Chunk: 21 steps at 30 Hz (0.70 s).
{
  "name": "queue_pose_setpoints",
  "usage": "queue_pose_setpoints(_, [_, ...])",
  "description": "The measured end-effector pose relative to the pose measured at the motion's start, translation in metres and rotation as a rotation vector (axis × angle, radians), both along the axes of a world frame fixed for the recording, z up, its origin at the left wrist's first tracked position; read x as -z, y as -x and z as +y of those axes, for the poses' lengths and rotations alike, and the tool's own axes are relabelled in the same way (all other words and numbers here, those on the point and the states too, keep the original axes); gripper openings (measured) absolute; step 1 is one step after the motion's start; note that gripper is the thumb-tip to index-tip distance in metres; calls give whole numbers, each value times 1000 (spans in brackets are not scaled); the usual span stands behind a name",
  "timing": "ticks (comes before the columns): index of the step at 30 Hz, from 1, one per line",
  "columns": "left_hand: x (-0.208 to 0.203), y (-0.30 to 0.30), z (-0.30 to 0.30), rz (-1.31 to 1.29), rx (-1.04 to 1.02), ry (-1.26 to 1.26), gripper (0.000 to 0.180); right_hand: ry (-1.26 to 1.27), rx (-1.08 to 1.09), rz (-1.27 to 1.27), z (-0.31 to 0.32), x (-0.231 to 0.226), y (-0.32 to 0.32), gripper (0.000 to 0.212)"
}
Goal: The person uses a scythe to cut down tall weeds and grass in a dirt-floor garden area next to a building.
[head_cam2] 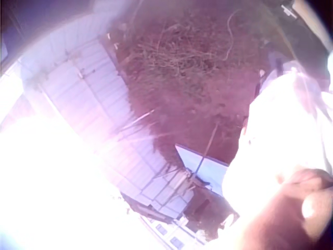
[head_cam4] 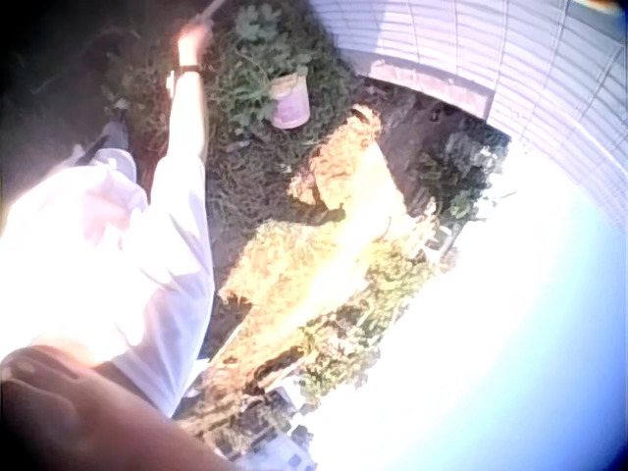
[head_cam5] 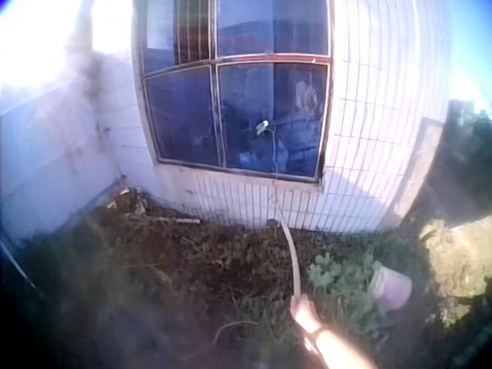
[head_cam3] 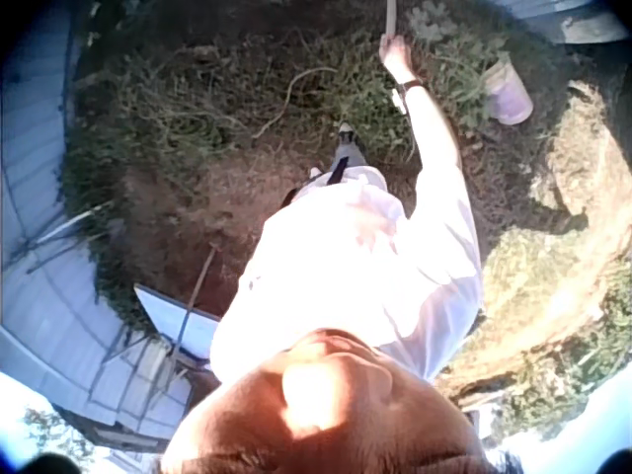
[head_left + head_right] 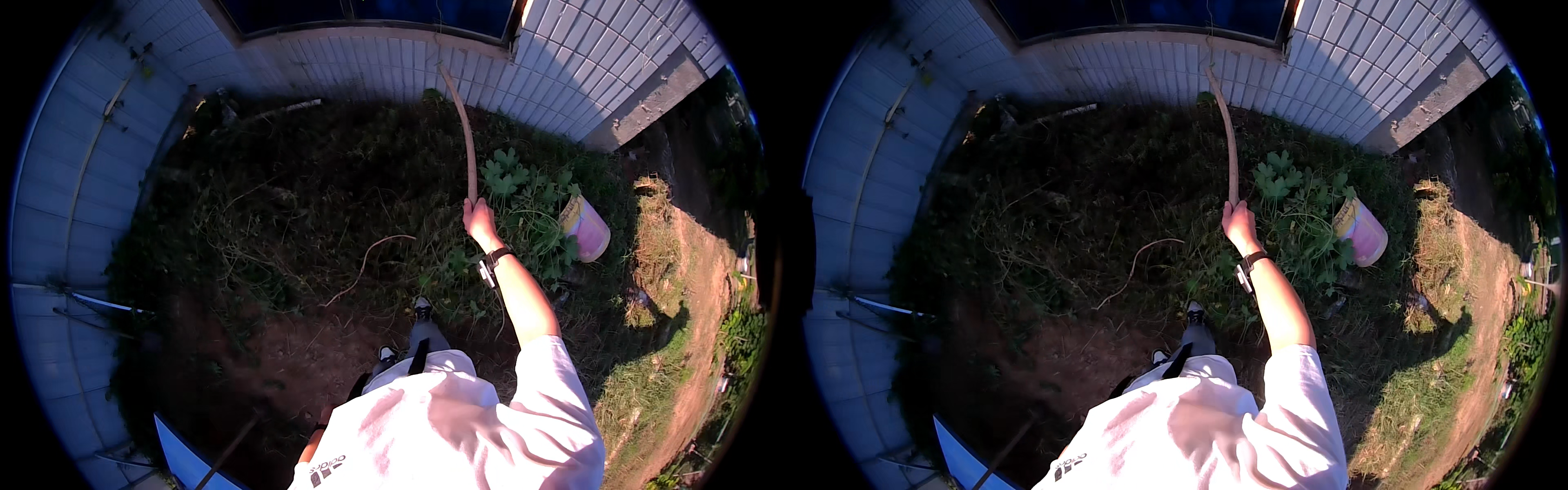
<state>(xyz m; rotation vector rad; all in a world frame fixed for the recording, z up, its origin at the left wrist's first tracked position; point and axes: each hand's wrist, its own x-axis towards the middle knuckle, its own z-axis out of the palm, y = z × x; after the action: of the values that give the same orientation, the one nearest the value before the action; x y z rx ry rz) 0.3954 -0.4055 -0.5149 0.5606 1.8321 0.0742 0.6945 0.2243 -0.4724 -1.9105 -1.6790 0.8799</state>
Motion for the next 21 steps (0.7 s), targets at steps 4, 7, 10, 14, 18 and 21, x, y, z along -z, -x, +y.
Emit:
queue_pose_setpoints(4, [-24,-7,-21,-85,-412,150,23,217,-65,-110,-24,20,32,46])
queue_pose_setpoints(7, [-29,3,-2,-100,-467,116,23,380,-180,-257,-60,62,30,48])
queue_pose_setpoints(10, [-29,16,28,-116,-452,61,23,486,-114,-220,-126,95,20,48])
queue_pose_setpoints(14, [-14,51,78,-154,-378,12,24,333,30,-211,-184,88,7,51])
queue_pose_setpoints(18, [6,100,134,-203,-252,9,24,242,53,-84,-197,64,-12,53])
queue_pose_setpoints(21, [17,138,168,-214,-194,25,25,203,190,29,-216,33,-5,51])
